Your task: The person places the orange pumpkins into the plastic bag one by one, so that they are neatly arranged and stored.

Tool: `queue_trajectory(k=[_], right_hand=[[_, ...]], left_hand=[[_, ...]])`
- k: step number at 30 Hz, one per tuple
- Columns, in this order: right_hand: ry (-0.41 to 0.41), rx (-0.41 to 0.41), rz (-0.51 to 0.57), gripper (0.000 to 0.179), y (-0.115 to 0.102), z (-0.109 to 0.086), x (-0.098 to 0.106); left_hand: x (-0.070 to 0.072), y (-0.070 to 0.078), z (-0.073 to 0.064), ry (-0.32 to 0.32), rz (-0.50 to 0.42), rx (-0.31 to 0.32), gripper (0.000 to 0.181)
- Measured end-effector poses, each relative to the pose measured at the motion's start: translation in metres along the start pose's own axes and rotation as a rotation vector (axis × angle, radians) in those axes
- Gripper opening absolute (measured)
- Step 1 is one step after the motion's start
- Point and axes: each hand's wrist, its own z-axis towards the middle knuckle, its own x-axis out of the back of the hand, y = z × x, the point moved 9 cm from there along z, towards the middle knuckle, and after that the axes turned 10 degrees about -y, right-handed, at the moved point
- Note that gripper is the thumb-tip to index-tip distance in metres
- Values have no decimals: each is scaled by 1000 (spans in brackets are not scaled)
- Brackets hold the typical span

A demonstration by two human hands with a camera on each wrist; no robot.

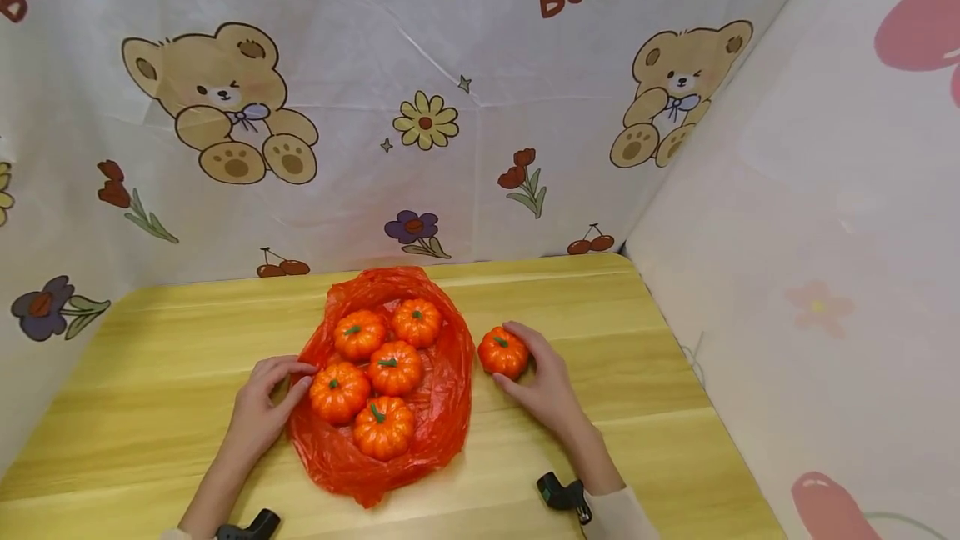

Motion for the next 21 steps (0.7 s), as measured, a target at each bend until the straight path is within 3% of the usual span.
queue_trajectory(k=[10, 21], right_hand=[[48, -2, -39, 79, -9, -5, -2], [106, 70, 0, 81, -38, -4, -5]], left_hand=[[0, -1, 2, 7, -10, -6, 17], [1, -1, 1, 13, 3, -12, 14]])
